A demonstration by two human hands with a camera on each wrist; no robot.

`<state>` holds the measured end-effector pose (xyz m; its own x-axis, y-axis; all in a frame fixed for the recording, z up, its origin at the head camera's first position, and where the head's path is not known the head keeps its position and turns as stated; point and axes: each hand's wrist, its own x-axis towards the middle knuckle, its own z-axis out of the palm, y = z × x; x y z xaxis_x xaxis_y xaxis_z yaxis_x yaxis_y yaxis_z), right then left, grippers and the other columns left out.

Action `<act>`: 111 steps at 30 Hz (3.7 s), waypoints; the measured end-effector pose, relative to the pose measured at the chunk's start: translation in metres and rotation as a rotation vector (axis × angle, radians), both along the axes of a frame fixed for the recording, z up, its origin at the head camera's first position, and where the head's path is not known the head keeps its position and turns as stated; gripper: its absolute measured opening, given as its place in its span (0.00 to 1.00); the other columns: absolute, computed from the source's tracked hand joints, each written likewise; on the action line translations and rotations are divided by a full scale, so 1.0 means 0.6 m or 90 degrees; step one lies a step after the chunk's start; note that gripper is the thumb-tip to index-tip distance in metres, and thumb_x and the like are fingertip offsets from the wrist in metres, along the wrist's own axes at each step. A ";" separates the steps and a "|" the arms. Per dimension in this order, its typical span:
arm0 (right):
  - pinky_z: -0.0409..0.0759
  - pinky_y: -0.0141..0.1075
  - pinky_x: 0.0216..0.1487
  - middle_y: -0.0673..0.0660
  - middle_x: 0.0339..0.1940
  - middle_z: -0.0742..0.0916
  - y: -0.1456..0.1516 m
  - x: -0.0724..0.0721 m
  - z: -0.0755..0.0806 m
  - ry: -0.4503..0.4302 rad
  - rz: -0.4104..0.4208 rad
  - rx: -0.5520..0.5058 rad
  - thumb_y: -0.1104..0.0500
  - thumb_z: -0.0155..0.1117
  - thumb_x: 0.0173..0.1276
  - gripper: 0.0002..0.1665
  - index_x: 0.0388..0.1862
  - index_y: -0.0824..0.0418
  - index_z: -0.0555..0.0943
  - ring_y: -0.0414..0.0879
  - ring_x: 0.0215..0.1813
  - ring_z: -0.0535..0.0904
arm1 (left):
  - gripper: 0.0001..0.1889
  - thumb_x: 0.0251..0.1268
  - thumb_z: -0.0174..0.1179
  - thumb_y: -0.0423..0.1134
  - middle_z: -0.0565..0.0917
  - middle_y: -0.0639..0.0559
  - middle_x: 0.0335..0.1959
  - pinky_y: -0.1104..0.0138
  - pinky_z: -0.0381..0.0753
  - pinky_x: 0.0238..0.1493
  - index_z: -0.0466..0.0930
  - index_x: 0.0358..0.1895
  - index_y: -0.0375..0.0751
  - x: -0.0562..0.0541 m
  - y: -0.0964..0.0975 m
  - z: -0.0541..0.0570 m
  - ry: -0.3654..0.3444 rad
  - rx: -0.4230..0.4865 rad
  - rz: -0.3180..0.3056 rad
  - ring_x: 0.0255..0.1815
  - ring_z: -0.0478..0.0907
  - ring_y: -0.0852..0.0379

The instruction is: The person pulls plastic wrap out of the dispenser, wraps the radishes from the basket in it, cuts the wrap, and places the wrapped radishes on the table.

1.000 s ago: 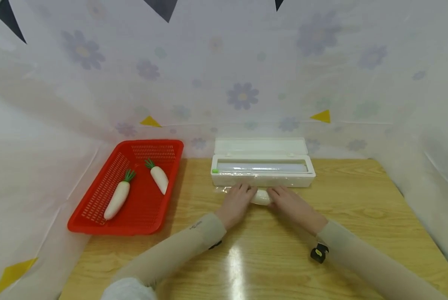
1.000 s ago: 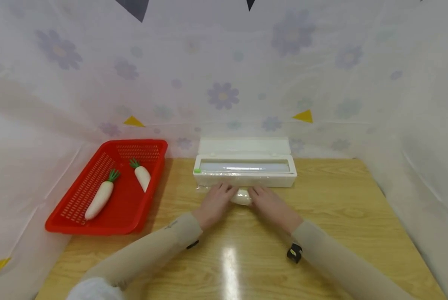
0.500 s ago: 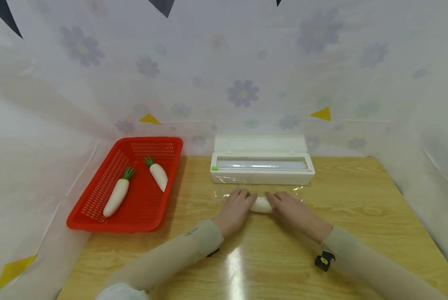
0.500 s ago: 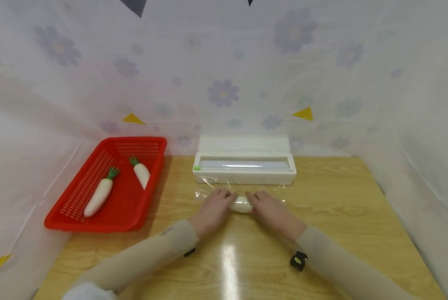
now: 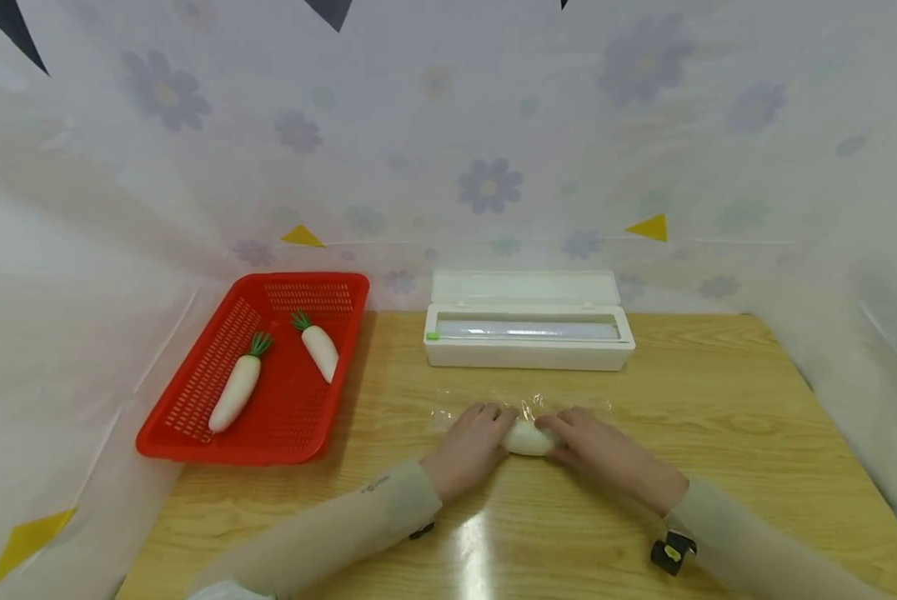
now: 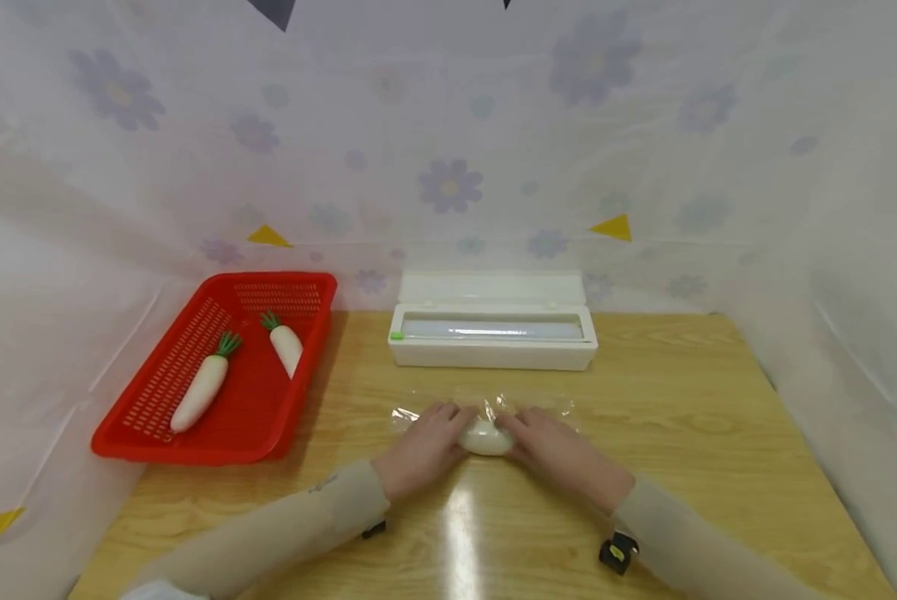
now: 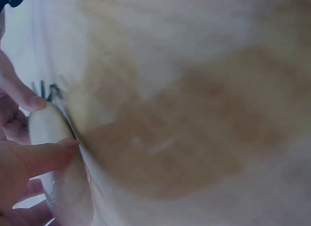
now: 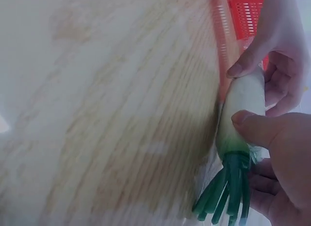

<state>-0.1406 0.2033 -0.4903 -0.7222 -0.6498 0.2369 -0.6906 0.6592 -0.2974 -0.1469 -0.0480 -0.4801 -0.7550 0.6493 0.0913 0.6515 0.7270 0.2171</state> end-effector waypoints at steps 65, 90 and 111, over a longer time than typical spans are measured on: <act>0.77 0.54 0.58 0.57 0.41 0.84 0.008 -0.058 -0.004 0.243 -0.008 0.079 0.44 0.84 0.56 0.30 0.47 0.64 0.86 0.58 0.52 0.79 | 0.27 0.73 0.66 0.41 0.79 0.46 0.56 0.55 0.77 0.62 0.75 0.71 0.38 -0.078 -0.026 -0.008 -0.006 -0.065 -0.009 0.56 0.74 0.50; 0.80 0.54 0.54 0.60 0.41 0.88 0.013 -0.083 -0.015 0.167 -0.011 0.062 0.56 0.77 0.66 0.28 0.58 0.69 0.81 0.58 0.47 0.82 | 0.19 0.73 0.65 0.43 0.86 0.45 0.48 0.61 0.82 0.55 0.82 0.61 0.37 -0.101 -0.054 -0.012 -0.125 0.124 0.011 0.48 0.81 0.51; 0.78 0.52 0.56 0.58 0.41 0.86 0.008 -0.102 -0.010 0.086 -0.022 0.064 0.55 0.77 0.65 0.22 0.50 0.65 0.79 0.56 0.49 0.79 | 0.20 0.70 0.68 0.41 0.87 0.44 0.47 0.62 0.83 0.53 0.83 0.60 0.33 -0.116 -0.049 -0.011 -0.153 0.121 0.005 0.47 0.83 0.52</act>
<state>-0.2016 0.2082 -0.4963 -0.7104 -0.6505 0.2687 -0.6965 0.7046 -0.1354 -0.2166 -0.0773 -0.4865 -0.7743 0.6322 0.0290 0.5599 0.6630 0.4969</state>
